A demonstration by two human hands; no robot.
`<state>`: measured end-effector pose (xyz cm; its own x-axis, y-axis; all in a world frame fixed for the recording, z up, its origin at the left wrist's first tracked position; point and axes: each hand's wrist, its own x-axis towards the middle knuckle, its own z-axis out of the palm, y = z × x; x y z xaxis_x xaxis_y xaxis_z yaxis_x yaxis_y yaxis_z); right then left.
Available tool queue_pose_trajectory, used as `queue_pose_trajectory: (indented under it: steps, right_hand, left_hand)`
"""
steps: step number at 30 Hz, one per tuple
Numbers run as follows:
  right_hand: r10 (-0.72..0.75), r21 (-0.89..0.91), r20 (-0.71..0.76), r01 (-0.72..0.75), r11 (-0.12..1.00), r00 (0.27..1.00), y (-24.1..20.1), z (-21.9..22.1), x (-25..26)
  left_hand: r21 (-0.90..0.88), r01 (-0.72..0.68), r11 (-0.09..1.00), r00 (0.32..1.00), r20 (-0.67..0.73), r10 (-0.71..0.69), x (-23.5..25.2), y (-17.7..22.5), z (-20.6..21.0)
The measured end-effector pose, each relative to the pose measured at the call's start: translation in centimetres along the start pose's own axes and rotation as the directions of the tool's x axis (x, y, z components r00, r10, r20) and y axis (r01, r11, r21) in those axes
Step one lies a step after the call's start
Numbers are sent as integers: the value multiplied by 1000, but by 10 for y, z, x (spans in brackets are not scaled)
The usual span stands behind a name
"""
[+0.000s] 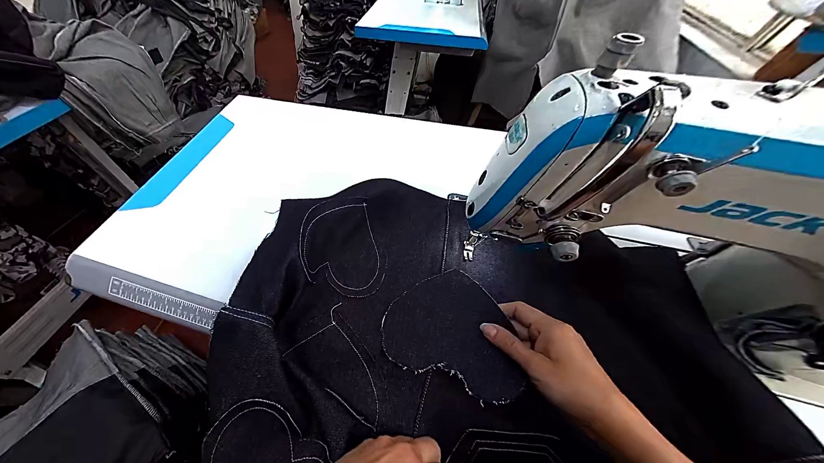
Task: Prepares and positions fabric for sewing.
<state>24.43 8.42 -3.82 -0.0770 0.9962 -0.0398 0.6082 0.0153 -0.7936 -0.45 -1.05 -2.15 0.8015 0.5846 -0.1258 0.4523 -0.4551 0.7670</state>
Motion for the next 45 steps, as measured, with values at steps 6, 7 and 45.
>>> queue_pose_trajectory:
  steps: [6,7,45]
  right_hand:
    - [-175,-149,-169,150,977,970,-8,16,-1]
    - [-189,-179,-180,157,971,965,-10,16,0]
    - [-338,-494,-200,203,845,920,6,10,-9]
  left_hand:
    - [311,194,930,909,-415,-50,1,-14,-70]
    - [331,272,904,879,-468,-93,7,-22,-84]
    - [143,570,809,768,-444,-462,62,-53,-109]
